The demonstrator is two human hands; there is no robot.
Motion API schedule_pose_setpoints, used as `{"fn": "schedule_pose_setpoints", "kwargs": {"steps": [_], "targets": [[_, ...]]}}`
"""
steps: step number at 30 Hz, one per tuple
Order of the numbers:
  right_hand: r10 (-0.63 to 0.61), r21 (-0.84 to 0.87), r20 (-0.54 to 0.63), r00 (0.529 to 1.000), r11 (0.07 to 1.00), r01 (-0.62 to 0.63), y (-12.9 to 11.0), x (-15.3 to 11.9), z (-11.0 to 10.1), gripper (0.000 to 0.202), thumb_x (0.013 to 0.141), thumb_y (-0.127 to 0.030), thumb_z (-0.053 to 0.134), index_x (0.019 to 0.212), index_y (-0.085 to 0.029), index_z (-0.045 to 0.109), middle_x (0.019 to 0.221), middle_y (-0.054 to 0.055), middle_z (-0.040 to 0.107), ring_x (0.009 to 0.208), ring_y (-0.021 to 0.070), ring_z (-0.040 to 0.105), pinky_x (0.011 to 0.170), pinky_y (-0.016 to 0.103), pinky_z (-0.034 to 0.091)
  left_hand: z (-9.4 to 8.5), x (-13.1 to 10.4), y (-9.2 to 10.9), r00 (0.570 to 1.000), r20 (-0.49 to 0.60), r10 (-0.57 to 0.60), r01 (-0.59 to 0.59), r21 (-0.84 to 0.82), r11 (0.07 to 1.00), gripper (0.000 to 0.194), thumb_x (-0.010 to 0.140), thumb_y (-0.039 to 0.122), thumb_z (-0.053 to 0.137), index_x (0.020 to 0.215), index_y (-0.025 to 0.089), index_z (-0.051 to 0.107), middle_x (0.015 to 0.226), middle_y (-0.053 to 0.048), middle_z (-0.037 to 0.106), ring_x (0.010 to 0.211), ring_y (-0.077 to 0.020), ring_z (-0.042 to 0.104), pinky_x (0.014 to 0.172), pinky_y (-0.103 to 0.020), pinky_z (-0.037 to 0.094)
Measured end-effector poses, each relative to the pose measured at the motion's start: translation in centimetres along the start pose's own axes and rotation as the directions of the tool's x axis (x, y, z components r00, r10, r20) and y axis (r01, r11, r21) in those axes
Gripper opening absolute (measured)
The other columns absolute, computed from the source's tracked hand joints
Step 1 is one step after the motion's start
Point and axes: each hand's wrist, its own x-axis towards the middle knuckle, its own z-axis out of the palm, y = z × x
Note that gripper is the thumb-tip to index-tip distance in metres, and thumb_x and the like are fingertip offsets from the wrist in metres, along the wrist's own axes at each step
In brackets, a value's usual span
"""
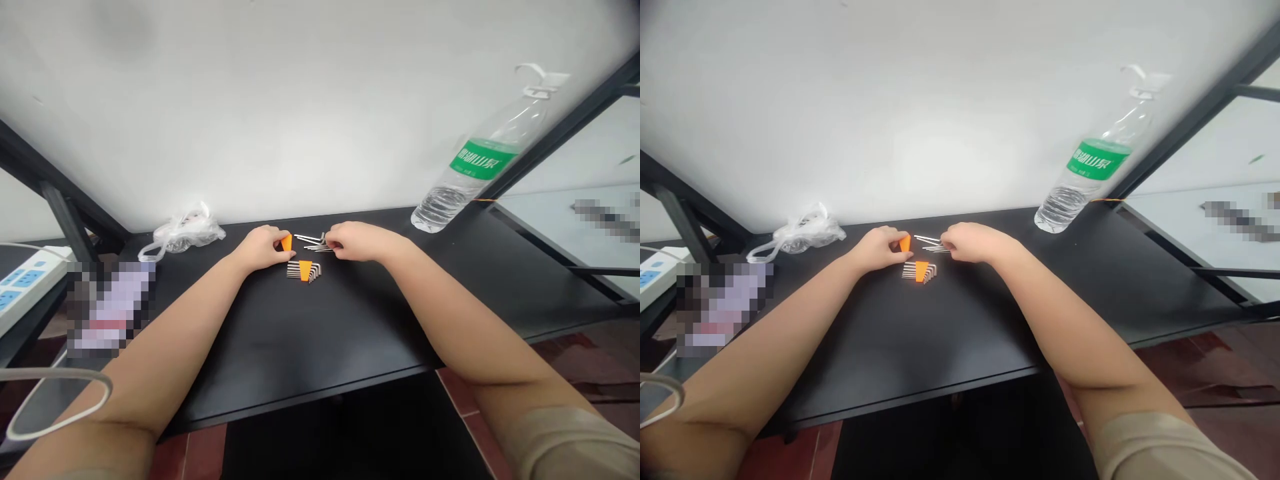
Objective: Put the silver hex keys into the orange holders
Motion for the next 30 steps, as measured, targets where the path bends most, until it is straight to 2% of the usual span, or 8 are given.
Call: {"fn": "schedule_pose_setpoints", "kwargs": {"steps": [7,14,18,23,27,30], "targets": [[-0.024,0.025,-0.060,0.998,0.999,0.026,0.4,0.8,0.9,0.007,0.088,-0.021,0.063,0.089,-0.024,0.069,0.098,0.005,0.067,0.077,0.0184,0.059,0.066,0.032,0.038,0.0,0.0,0.1,1.000,-0.004,0.001,-0.001,-0.009,1.000,0.033,0.084,0.055,0.068,0.078,0.023,0.060,0.072,-0.001,0.055,0.072,-0.0192,0.053,0.064,-0.032,0.034],[-0.036,0.105,-0.180,0.983,0.993,0.055,1.4,1.1,1.4,0.011,0.090,-0.024,0.063,0.097,-0.024,0.072,0.108,0.006,0.065,0.078,0.0169,0.059,0.071,0.031,0.043,-0.1,0.0,0.1,1.000,0.007,-0.001,0.001,-0.004,1.000,0.035,0.085,0.055,0.068,0.077,0.023,0.056,0.072,-0.001,0.055,0.072,-0.0189,0.053,0.064,-0.032,0.035],[-0.033,0.140,-0.120,0.992,0.989,0.049,1.9,1.0,1.4,0.012,0.089,-0.023,0.063,0.090,-0.024,0.074,0.107,0.006,0.065,0.079,0.0174,0.060,0.072,0.032,0.044,-0.1,0.0,0.1,1.000,0.003,0.002,-0.002,-0.004,1.000,0.035,0.085,0.055,0.068,0.077,0.023,0.055,0.072,0.000,0.055,0.072,-0.0187,0.053,0.064,-0.032,0.035],[-0.009,0.149,-0.076,0.997,0.989,0.020,2.2,0.8,1.1,0.015,0.089,-0.022,0.061,0.091,-0.024,0.076,0.108,0.006,0.066,0.083,0.0196,0.062,0.074,0.033,0.047,-0.1,-0.1,0.2,1.000,-0.002,-0.003,0.003,-0.009,1.000,0.035,0.084,0.056,0.068,0.077,0.023,0.058,0.072,-0.001,0.055,0.072,-0.0189,0.053,0.063,-0.033,0.035],[0.010,0.175,-0.126,0.992,0.984,0.013,2.3,0.7,1.1,0.023,0.090,-0.026,0.062,0.109,-0.026,0.076,0.117,0.008,0.067,0.092,0.0223,0.065,0.082,0.035,0.051,-0.3,-0.1,0.3,1.000,0.010,-0.010,0.010,-0.011,1.000,0.035,0.085,0.056,0.068,0.077,0.023,0.060,0.072,-0.001,0.057,0.072,-0.0195,0.054,0.063,-0.032,0.035],[-0.038,0.227,-0.133,0.990,0.971,0.068,2.7,0.6,1.4,0.043,0.086,-0.034,0.072,0.129,-0.030,0.072,0.143,0.008,0.060,0.116,0.0285,0.064,0.099,0.041,0.052,-0.3,-0.1,0.4,1.000,0.015,-0.010,0.010,-0.002,1.000,0.034,0.085,0.056,0.068,0.078,0.023,0.060,0.073,-0.002,0.057,0.073,-0.0199,0.055,0.064,-0.032,0.036]]}}
